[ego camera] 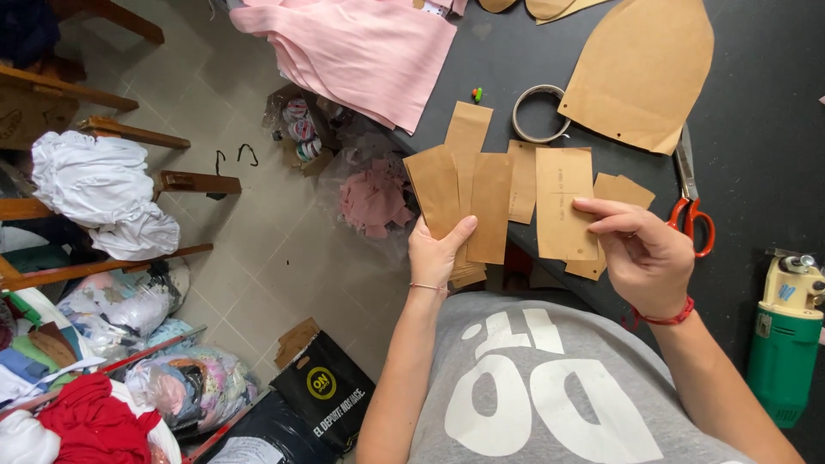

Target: The person is organizing cardboard patterns and fabric pieces on a cutting table, marking them with a pen, and using an electric rotary cutter to trim the fabric.

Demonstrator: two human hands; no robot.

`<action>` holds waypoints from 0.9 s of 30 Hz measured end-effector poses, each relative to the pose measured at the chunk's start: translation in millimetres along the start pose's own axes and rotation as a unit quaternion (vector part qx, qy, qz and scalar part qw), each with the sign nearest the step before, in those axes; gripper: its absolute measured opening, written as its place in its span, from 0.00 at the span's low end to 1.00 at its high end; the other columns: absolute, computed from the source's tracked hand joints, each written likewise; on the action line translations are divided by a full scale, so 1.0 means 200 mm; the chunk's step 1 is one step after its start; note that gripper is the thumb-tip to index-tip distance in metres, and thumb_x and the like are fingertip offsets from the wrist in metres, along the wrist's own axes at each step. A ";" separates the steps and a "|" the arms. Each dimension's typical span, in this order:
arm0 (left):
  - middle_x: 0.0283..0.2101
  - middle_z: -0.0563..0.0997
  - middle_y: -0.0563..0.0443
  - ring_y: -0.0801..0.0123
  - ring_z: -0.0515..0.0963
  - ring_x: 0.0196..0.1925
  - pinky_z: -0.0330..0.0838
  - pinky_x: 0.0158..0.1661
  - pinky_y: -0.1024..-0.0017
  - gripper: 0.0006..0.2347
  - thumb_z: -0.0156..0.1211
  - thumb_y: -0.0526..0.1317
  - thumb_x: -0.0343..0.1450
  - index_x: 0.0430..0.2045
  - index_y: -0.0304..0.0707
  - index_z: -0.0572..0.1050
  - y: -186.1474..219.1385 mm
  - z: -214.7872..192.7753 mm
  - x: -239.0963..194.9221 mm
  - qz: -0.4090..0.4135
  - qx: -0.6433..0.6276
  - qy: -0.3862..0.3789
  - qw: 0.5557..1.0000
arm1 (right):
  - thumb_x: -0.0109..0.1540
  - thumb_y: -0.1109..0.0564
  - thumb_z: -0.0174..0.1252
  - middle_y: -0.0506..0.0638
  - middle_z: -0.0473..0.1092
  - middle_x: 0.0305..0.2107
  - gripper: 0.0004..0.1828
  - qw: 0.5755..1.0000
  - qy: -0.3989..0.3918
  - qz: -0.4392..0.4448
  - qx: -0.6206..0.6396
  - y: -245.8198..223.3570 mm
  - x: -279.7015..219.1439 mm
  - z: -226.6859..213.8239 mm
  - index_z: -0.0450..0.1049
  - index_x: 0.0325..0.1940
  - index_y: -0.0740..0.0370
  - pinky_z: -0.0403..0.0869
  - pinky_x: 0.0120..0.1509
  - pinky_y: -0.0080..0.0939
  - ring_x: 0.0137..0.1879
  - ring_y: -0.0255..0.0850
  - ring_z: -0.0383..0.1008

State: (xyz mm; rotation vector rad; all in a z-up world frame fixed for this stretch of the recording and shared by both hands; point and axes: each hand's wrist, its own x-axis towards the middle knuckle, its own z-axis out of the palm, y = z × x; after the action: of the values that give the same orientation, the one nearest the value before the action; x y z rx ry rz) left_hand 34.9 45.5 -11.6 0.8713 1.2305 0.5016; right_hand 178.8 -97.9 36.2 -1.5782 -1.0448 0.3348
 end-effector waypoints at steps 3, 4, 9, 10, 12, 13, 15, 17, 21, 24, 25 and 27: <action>0.39 0.76 0.47 0.68 0.75 0.40 0.72 0.43 0.72 0.21 0.65 0.36 0.51 0.36 0.34 0.69 0.00 -0.02 0.00 0.002 -0.001 0.005 1.000 | 0.58 0.77 0.44 0.66 0.68 0.37 0.07 1.000 -0.006 -0.018 -0.020 0.00 0.00 0.00 0.65 0.31 0.72 0.71 0.47 0.34 0.47 0.51 0.71; 0.40 0.76 0.47 0.68 0.75 0.41 0.72 0.44 0.72 0.21 0.65 0.37 0.51 0.37 0.34 0.68 0.00 -0.03 0.00 0.003 0.000 0.007 1.000 | 0.58 0.76 0.44 0.66 0.68 0.37 0.07 0.999 -0.006 -0.023 -0.023 0.01 0.00 0.00 0.65 0.31 0.73 0.71 0.46 0.34 0.47 0.51 0.71; 0.40 0.76 0.49 0.70 0.74 0.41 0.71 0.45 0.74 0.21 0.64 0.36 0.51 0.37 0.34 0.68 0.00 -0.09 0.03 0.019 -0.018 0.035 0.999 | 0.58 0.77 0.44 0.65 0.68 0.38 0.08 0.999 -0.012 -0.022 -0.032 0.01 0.00 0.02 0.65 0.31 0.72 0.71 0.46 0.34 0.47 0.50 0.71; 0.40 0.76 0.49 0.70 0.74 0.41 0.71 0.45 0.73 0.21 0.64 0.36 0.51 0.37 0.35 0.68 0.00 -0.11 0.04 0.031 -0.028 0.047 0.998 | 0.57 0.77 0.45 0.66 0.68 0.37 0.07 0.999 -0.010 -0.020 -0.038 0.01 0.00 0.02 0.65 0.32 0.72 0.71 0.44 0.33 0.46 0.50 0.71; 0.40 0.76 0.49 0.71 0.74 0.41 0.71 0.44 0.73 0.20 0.65 0.36 0.51 0.36 0.35 0.68 0.01 -0.14 0.05 0.024 -0.032 0.068 0.997 | 0.57 0.78 0.46 0.66 0.68 0.38 0.07 0.999 -0.008 -0.015 -0.041 0.02 0.01 0.02 0.65 0.32 0.73 0.71 0.46 0.34 0.47 0.51 0.71; 0.39 0.76 0.50 0.71 0.74 0.41 0.71 0.44 0.73 0.20 0.65 0.36 0.51 0.34 0.35 0.68 0.03 -0.16 0.05 0.018 -0.035 0.089 0.995 | 0.56 0.78 0.47 0.67 0.67 0.38 0.07 0.999 -0.004 -0.011 -0.044 0.03 0.01 0.02 0.65 0.33 0.74 0.72 0.47 0.35 0.48 0.51 0.70; 0.40 0.75 0.51 0.72 0.73 0.42 0.69 0.46 0.75 0.21 0.65 0.38 0.50 0.35 0.35 0.67 0.05 -0.18 0.05 0.013 -0.018 0.109 0.994 | 0.57 0.78 0.47 0.65 0.68 0.38 0.07 0.998 0.008 -0.006 -0.064 0.06 0.01 0.04 0.66 0.33 0.74 0.69 0.42 0.32 0.46 0.49 0.71; 0.41 0.74 0.51 0.73 0.72 0.43 0.67 0.47 0.76 0.23 0.65 0.40 0.50 0.36 0.35 0.66 0.07 -0.20 0.04 0.007 -0.001 0.127 0.992 | 0.59 0.78 0.48 0.64 0.69 0.38 0.07 0.996 0.021 -0.001 -0.085 0.08 0.02 0.06 0.66 0.33 0.73 0.67 0.36 0.29 0.45 0.46 0.71; 0.36 0.76 0.51 0.73 0.73 0.37 0.69 0.41 0.73 0.22 0.68 0.38 0.50 0.36 0.37 0.68 -0.03 -0.23 0.08 0.031 -0.009 0.103 0.994 | 0.56 0.77 0.50 0.60 0.70 0.36 0.07 0.996 -0.001 -0.019 -0.088 0.20 0.01 0.16 0.70 0.31 0.71 0.70 0.41 0.33 0.41 0.46 0.71; 0.32 0.77 0.49 0.72 0.74 0.33 0.72 0.36 0.69 0.20 0.71 0.35 0.51 0.35 0.38 0.72 -0.09 -0.22 0.09 0.073 -0.031 0.062 0.995 | 0.52 0.76 0.50 0.52 0.72 0.34 0.11 0.988 -0.039 -0.047 -0.143 0.35 -0.03 0.20 0.73 0.29 0.66 0.70 0.37 0.34 0.36 0.43 0.72; 0.31 0.77 0.49 0.72 0.75 0.32 0.73 0.35 0.68 0.20 0.72 0.35 0.50 0.34 0.38 0.72 -0.10 -0.21 0.09 0.069 -0.026 0.049 0.996 | 0.50 0.76 0.48 0.50 0.73 0.34 0.13 0.977 -0.060 -0.073 -0.192 0.39 -0.04 0.20 0.72 0.28 0.64 0.71 0.39 0.37 0.37 0.43 0.72; 0.31 0.77 0.48 0.72 0.75 0.32 0.73 0.35 0.68 0.20 0.72 0.34 0.50 0.33 0.38 0.72 -0.08 -0.19 0.06 0.067 -0.025 0.039 0.997 | 0.51 0.76 0.46 0.50 0.72 0.33 0.15 0.987 -0.050 -0.015 -0.153 0.31 0.00 0.21 0.74 0.31 0.62 0.70 0.36 0.35 0.34 0.41 0.71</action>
State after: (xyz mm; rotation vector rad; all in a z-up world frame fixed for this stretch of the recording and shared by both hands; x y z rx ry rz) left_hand 1.3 56.1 -35.2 0.9023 1.2305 0.6767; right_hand 176.0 -68.8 -31.7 -1.8324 -1.2417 0.2433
